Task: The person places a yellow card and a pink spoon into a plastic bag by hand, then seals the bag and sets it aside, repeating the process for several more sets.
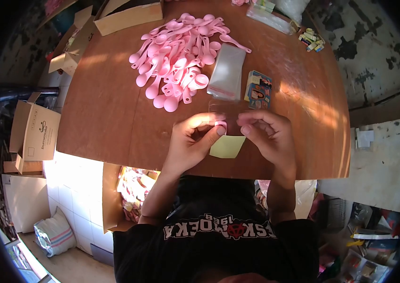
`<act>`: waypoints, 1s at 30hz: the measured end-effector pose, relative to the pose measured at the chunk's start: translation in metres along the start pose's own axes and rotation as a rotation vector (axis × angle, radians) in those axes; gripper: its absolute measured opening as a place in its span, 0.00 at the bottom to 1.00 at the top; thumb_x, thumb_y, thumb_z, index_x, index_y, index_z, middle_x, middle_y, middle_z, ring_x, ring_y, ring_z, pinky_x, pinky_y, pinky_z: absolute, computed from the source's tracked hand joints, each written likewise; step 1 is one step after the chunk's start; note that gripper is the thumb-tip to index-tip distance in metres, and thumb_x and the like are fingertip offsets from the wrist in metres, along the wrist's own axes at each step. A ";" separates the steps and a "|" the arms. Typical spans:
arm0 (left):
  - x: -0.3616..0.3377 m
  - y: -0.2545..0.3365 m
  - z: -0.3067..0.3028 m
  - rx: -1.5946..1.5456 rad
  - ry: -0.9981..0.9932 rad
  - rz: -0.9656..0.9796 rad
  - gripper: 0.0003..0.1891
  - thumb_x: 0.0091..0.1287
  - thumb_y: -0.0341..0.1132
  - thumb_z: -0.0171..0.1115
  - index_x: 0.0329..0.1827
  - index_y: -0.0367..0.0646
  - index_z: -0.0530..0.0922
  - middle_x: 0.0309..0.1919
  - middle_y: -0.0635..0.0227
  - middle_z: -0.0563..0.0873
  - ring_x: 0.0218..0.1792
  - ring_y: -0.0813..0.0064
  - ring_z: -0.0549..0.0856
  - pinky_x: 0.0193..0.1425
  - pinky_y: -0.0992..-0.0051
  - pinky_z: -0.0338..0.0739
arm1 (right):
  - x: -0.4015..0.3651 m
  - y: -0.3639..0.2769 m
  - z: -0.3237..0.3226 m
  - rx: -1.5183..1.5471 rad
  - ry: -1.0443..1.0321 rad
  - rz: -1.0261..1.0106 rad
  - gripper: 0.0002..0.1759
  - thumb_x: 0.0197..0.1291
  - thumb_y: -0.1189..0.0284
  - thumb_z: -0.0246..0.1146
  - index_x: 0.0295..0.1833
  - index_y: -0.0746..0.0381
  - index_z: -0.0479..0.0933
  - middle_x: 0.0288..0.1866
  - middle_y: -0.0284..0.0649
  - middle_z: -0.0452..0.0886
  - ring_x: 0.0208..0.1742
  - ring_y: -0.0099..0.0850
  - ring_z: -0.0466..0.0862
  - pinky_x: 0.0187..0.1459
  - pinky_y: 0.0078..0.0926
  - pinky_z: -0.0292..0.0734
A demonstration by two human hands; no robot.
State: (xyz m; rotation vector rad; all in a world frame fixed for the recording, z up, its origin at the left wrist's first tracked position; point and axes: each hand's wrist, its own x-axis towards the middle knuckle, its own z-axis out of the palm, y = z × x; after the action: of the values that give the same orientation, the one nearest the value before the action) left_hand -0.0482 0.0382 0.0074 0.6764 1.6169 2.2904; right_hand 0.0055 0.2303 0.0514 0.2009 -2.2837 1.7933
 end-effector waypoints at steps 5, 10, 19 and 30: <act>0.000 -0.007 -0.004 -0.051 0.005 -0.017 0.10 0.71 0.26 0.63 0.53 0.34 0.81 0.42 0.65 0.89 0.44 0.83 0.85 0.49 0.80 0.82 | -0.005 0.013 0.002 0.164 0.036 0.144 0.08 0.65 0.81 0.65 0.48 0.71 0.81 0.43 0.41 0.86 0.44 0.22 0.85 0.46 0.18 0.81; 0.000 -0.007 -0.005 -0.006 0.006 -0.035 0.11 0.73 0.29 0.61 0.54 0.34 0.81 0.42 0.65 0.89 0.42 0.83 0.84 0.45 0.80 0.82 | -0.005 0.024 0.005 0.181 0.080 0.040 0.09 0.64 0.82 0.65 0.49 0.71 0.81 0.44 0.42 0.86 0.43 0.23 0.86 0.45 0.18 0.81; -0.003 -0.002 -0.013 -0.016 -0.074 -0.095 0.11 0.74 0.29 0.60 0.55 0.35 0.81 0.45 0.64 0.88 0.43 0.80 0.86 0.44 0.79 0.85 | -0.009 0.024 -0.005 0.267 0.014 0.061 0.07 0.64 0.83 0.64 0.46 0.71 0.83 0.43 0.42 0.86 0.43 0.24 0.86 0.45 0.20 0.82; -0.002 -0.014 -0.021 -0.164 -0.176 -0.073 0.09 0.76 0.28 0.55 0.51 0.36 0.81 0.45 0.62 0.87 0.44 0.76 0.87 0.48 0.76 0.84 | -0.009 0.028 -0.011 0.216 -0.095 -0.107 0.11 0.62 0.89 0.59 0.46 0.70 0.83 0.41 0.41 0.84 0.41 0.23 0.84 0.43 0.19 0.78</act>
State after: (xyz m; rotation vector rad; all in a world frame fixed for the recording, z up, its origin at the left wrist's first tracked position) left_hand -0.0580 0.0246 -0.0115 0.7434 1.3371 2.2129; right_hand 0.0083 0.2470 0.0255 0.4457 -2.0925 2.0110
